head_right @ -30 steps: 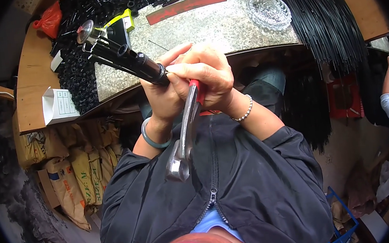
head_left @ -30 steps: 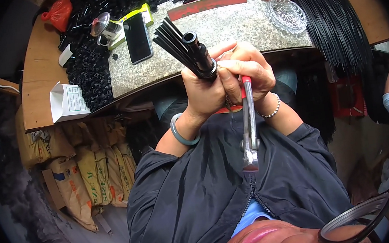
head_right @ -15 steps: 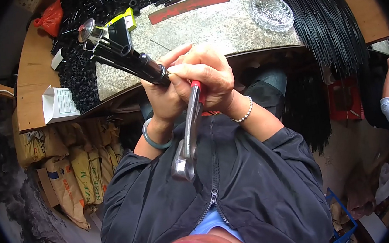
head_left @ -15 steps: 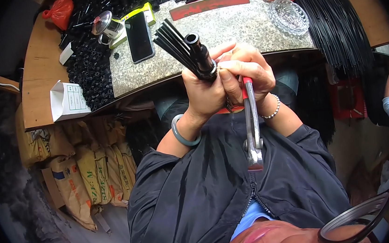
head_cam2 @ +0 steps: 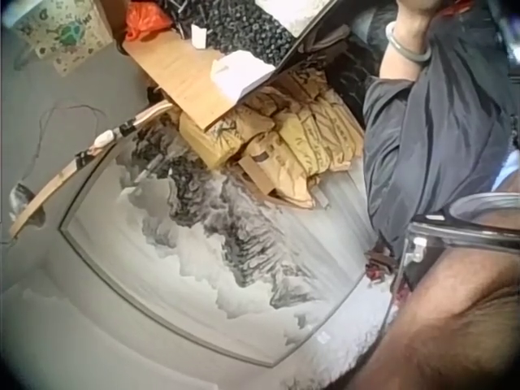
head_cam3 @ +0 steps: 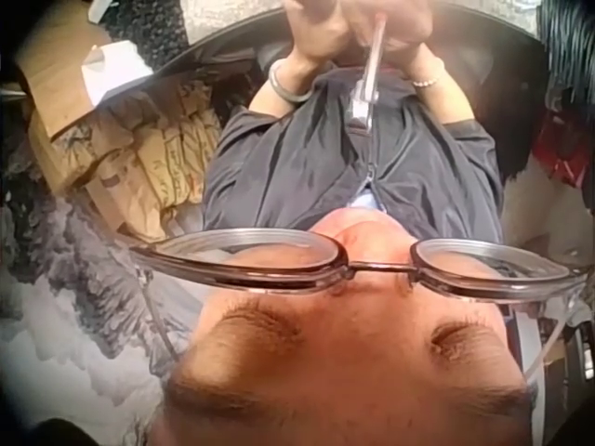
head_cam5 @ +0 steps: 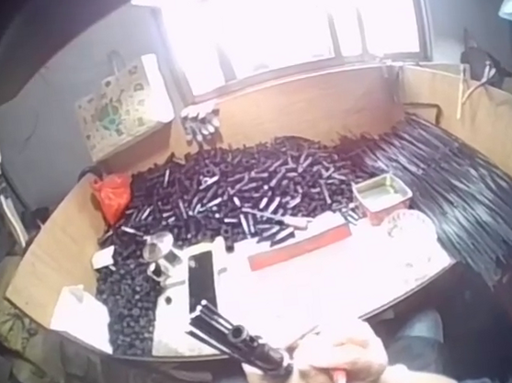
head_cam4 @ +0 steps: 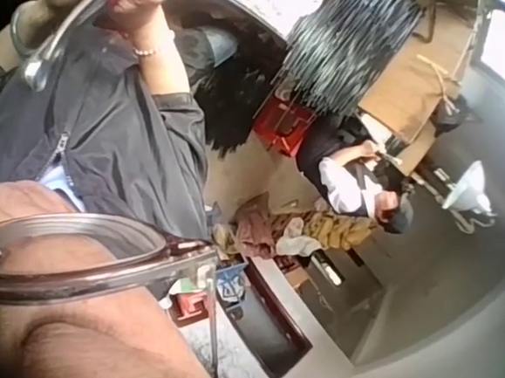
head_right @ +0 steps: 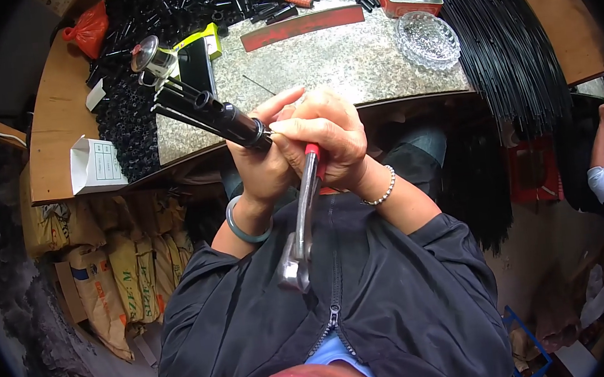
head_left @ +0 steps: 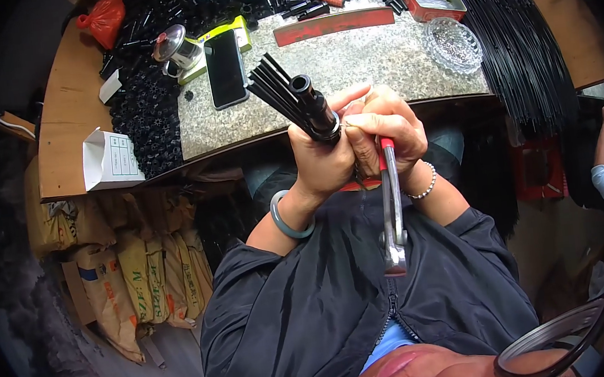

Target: Assembling and crimping black wire bundles at a manufacturing workbench.

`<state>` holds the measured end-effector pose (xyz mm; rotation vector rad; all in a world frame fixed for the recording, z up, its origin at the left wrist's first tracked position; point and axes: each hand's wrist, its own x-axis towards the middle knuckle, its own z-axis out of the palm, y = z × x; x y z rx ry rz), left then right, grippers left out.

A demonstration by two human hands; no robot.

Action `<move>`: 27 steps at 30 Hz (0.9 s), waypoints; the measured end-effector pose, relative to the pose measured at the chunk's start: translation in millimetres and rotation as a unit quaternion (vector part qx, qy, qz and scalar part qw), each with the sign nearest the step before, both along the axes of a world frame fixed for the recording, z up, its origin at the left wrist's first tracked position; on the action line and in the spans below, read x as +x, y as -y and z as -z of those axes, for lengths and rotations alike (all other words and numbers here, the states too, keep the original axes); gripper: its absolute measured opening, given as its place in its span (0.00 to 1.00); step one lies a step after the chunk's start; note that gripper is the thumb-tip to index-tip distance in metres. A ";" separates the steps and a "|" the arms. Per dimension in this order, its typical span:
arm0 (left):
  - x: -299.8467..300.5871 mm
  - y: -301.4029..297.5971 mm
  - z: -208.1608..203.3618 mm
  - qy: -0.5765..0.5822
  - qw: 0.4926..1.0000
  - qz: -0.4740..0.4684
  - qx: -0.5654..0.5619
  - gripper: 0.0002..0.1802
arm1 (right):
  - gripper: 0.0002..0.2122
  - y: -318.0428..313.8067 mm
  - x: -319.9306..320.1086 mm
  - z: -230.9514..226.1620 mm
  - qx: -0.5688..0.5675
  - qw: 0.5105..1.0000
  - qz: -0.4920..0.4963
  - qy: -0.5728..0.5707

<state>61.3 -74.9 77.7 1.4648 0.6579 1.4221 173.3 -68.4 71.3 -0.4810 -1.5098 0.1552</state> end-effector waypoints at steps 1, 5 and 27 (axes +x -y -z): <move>-0.8 -0.3 0.4 0.000 1.000 0.004 -0.005 0.18 | 0.10 -0.4 0.6 -0.1 0.001 1.000 0.000 0.010; -2.4 -2.5 2.3 -0.005 1.000 0.001 0.002 0.19 | 0.08 2.1 0.5 -1.6 -0.012 0.999 -0.009 0.030; -6.3 -1.1 -1.0 -0.004 0.999 -0.035 -0.008 0.17 | 0.09 -1.2 -2.3 -3.4 -0.045 0.998 -0.005 0.031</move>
